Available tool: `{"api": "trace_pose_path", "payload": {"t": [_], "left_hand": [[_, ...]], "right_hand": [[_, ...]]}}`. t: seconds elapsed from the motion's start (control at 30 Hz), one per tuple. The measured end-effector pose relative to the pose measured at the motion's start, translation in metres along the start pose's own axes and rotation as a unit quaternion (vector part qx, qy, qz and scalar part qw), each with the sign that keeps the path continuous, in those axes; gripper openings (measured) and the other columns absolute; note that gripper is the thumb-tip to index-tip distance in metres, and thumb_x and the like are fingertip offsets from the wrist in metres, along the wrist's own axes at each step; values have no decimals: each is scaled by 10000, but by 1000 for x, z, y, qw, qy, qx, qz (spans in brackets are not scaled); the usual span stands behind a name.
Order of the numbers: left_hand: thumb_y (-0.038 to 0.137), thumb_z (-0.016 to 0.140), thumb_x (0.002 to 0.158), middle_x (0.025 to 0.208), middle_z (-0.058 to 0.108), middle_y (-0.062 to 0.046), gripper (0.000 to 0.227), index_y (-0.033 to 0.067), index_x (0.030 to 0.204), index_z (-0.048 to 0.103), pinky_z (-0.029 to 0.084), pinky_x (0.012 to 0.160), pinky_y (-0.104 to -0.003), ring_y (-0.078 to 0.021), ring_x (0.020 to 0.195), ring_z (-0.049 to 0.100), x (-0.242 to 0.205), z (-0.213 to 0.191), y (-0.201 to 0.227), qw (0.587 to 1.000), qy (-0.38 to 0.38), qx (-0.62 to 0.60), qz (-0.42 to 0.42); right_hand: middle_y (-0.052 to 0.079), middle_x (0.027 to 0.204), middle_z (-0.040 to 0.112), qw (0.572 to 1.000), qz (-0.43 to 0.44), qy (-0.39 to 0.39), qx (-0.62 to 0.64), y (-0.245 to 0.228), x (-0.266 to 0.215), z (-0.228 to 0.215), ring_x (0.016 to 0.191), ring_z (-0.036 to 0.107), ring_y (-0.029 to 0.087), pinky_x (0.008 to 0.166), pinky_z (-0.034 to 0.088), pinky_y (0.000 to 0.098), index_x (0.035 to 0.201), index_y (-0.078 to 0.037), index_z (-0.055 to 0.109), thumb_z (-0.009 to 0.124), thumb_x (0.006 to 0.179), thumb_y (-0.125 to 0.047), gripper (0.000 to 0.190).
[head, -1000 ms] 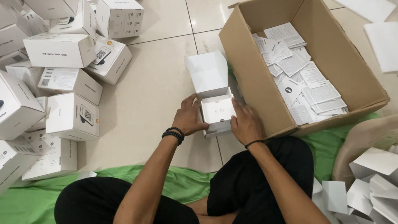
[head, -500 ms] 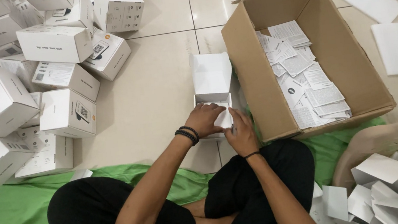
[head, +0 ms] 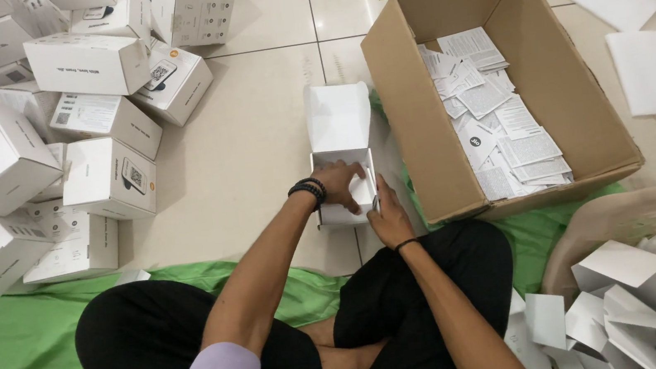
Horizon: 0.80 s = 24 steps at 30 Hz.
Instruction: The person packs instruction manuals or QR code cards into small white electronic device boxes.
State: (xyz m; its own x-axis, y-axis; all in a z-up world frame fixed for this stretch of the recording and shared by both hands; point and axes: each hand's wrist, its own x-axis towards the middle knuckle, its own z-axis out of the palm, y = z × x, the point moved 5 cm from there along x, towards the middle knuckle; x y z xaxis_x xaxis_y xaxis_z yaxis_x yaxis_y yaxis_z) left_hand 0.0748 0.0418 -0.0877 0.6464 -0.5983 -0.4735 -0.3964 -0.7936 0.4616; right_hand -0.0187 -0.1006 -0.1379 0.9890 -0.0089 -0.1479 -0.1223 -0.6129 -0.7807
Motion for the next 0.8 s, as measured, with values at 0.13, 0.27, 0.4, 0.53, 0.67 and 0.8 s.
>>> {"api": "trace_pose_path", "payload": {"t": [0.13, 0.27, 0.4, 0.53, 0.67, 0.8], "left_hand": [[462, 975, 536, 1403, 518, -156, 1046, 229, 1432, 488, 388, 1094, -578, -359, 1360, 469, -15, -9, 19, 993, 84, 87, -16], [402, 955, 553, 1371, 548, -149, 1021, 187, 1442, 502, 434, 1067, -585, -360, 1335, 505, -17, -4, 12, 960, 242, 140, 24], [380, 942, 584, 1368, 523, -143, 990, 181, 1436, 478, 399, 1040, -631, -348, 1312, 484, -42, -8, 24, 967, 210, 144, 18], [426, 904, 658, 1438, 492, -138, 999, 159, 1495, 427, 357, 1128, -592, -343, 1368, 449, -31, 18, 16, 971, 176, 160, -15], [447, 893, 656, 1553, 396, -156, 1093, 156, 1550, 335, 278, 1142, -635, -361, 1422, 367, 0, 48, -5, 916, 285, 283, -5], [453, 880, 689, 1587, 335, -179, 1150, 118, 1594, 254, 246, 1155, -623, -388, 1453, 300, -27, 26, 20, 949, 221, 224, -15]], "right_hand": [[266, 1547, 384, 999, -49, 7, 8, 3, 3, 4, 1397, 433, 442, 1131, 389, 463, 1614, -122, 175, 598, 811, -64, 909], [310, 1558, 355, 997, -76, 8, -5, 7, 3, 8, 1406, 408, 471, 1143, 364, 476, 1619, -64, 158, 547, 852, -64, 860], [305, 1535, 391, 997, -70, 11, -4, -1, 2, 7, 1398, 427, 466, 1153, 366, 474, 1610, -64, 191, 542, 847, -65, 840], [298, 1537, 398, 999, -49, 5, -7, 4, 2, 11, 1392, 437, 455, 1157, 371, 466, 1610, -58, 185, 525, 855, -74, 827], [333, 1556, 345, 995, -95, 7, -2, 12, 3, 15, 1432, 366, 480, 1174, 328, 482, 1609, -10, 131, 536, 860, -66, 853], [328, 1577, 309, 997, -72, -13, 1, 10, 3, 19, 1452, 334, 472, 1176, 313, 480, 1607, -5, 108, 531, 877, -74, 846]]}}
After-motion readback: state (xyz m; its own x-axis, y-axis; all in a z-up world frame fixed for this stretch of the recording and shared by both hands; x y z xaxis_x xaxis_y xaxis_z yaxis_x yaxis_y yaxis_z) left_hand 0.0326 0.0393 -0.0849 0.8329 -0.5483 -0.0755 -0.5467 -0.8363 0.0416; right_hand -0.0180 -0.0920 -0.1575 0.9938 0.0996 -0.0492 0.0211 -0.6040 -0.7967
